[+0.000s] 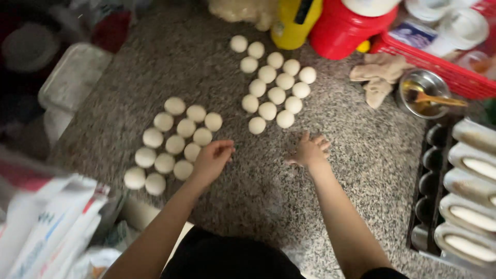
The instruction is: Shaping small portions of dough into elongated bread rolls and placing them into a specialized baking tray.
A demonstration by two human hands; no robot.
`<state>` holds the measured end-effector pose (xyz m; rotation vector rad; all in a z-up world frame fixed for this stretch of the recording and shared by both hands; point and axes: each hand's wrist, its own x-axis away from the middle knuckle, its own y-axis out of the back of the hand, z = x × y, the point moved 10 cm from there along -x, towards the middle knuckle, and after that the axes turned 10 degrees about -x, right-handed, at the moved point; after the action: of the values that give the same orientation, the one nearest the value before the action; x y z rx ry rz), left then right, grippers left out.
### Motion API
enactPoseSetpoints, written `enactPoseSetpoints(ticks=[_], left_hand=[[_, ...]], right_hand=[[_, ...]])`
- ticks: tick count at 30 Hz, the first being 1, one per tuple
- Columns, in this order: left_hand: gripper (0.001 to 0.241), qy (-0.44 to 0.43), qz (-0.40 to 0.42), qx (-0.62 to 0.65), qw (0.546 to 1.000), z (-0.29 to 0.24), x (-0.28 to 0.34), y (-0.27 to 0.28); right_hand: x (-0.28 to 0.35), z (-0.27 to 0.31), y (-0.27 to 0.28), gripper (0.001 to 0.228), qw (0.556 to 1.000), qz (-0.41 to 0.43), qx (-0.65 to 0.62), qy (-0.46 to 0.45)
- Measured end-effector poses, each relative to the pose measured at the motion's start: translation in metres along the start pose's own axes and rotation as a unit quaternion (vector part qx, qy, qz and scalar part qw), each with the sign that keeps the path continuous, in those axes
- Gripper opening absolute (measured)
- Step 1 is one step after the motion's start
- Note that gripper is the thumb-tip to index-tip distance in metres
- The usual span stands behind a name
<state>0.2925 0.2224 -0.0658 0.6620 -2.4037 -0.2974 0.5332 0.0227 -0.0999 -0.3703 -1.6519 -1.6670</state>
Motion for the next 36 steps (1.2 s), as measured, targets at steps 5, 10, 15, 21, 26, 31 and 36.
enactPoseSetpoints(ticks=[5,10,15,21,26,31,36], left_hand=[[0.039,-0.052,0.024,-0.023,0.998,-0.024,-0.084,0.012],[0.041,-0.023,0.004,-0.059,0.998,-0.023,-0.191,0.033],[0.034,-0.147,-0.173,-0.08,0.97,-0.025,-0.357,0.069],[0.041,-0.008,-0.15,-0.194,0.97,-0.079,-0.43,0.088],[0.05,-0.036,-0.154,-0.156,0.975,-0.088,-0.448,0.078],[0.041,-0.055,-0.119,-0.044,0.99,-0.124,-0.335,0.069],[0.037,-0.173,-0.036,-0.01,0.984,-0.153,-0.19,0.054]], right_hand=[[-0.023,-0.014,-0.022,0.151,1.0,0.018,0.001,0.008],[-0.034,-0.015,-0.029,0.155,1.0,-0.011,0.01,0.02],[-0.029,-0.011,-0.024,0.155,1.0,-0.011,0.018,0.007],[-0.016,0.001,-0.012,0.151,1.0,0.013,-0.001,-0.016],[-0.015,0.001,-0.008,0.149,0.999,0.016,0.0,-0.034],[-0.018,-0.001,-0.013,0.149,0.999,0.013,-0.012,-0.03],[-0.021,-0.004,-0.015,0.148,1.0,-0.004,-0.011,-0.02]])
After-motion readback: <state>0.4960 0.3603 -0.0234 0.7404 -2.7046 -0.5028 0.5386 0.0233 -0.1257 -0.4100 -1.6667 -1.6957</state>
